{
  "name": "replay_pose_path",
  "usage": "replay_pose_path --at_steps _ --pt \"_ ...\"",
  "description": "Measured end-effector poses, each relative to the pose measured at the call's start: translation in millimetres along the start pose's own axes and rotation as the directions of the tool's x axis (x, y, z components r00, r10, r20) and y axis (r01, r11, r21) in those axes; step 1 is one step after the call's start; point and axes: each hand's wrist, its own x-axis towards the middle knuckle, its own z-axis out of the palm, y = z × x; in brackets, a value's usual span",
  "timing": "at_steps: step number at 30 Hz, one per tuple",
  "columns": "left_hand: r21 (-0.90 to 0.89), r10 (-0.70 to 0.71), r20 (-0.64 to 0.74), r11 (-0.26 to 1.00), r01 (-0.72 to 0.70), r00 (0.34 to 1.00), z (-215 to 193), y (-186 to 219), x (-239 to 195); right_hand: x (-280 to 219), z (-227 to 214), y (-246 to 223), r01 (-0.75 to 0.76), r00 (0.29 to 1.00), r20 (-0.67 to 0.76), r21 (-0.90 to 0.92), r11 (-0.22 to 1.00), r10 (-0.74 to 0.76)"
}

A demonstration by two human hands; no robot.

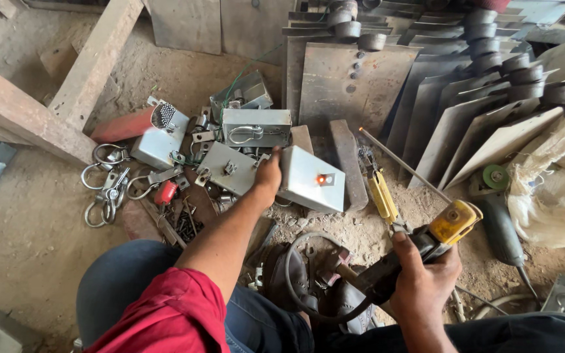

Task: The person welds metal components together. The person aligns metal plates and a U-shaped bracket, then uses a welding tool to join the components, creating sparks and a bright light. The person also uses a hammer to position the bracket before welding.

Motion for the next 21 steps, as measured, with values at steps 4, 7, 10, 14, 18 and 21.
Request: replay_pose_path --at_steps 4,7,10,14,18,21 --pt "-0.069 -0.066 -0.059 0.996 0.062 0.996 -14.2 -24.2 27.8 3.5 11.1 -4.8 -0.077 0.997 0.012 0.024 0.997 0.076" --pt "-0.234 -0.133 -0.079 0.966 0.111 0.988 -17.9 -47.1 46.6 9.0 18.1 -7.6 -0.137 0.990 0.032 0.070 0.988 0.136" --pt "-0.320 -0.210 0.003 0.926 0.200 0.978 -8.3 -84.7 53.0 13.0 18.8 -5.8 -0.289 0.957 0.024 0.196 0.937 0.290" --pt "-0.305 -0.213 0.181 0.916 0.260 0.960 -2.5 -154.9 55.5 5.9 26.1 2.8 -0.386 0.912 -0.003 0.327 0.862 0.410" --pt "0.204 0.186 0.236 0.950 -0.236 0.954 -25.3 -165.4 60.8 -1.3 14.9 -12.0 -0.220 0.973 0.141 0.307 0.926 0.184" --pt "-0.592 -0.154 0.205 0.767 0.248 0.967 -31.9 -156.0 50.2 -3.5 6.6 -29.8 -0.224 0.967 0.192 0.328 0.918 0.167"
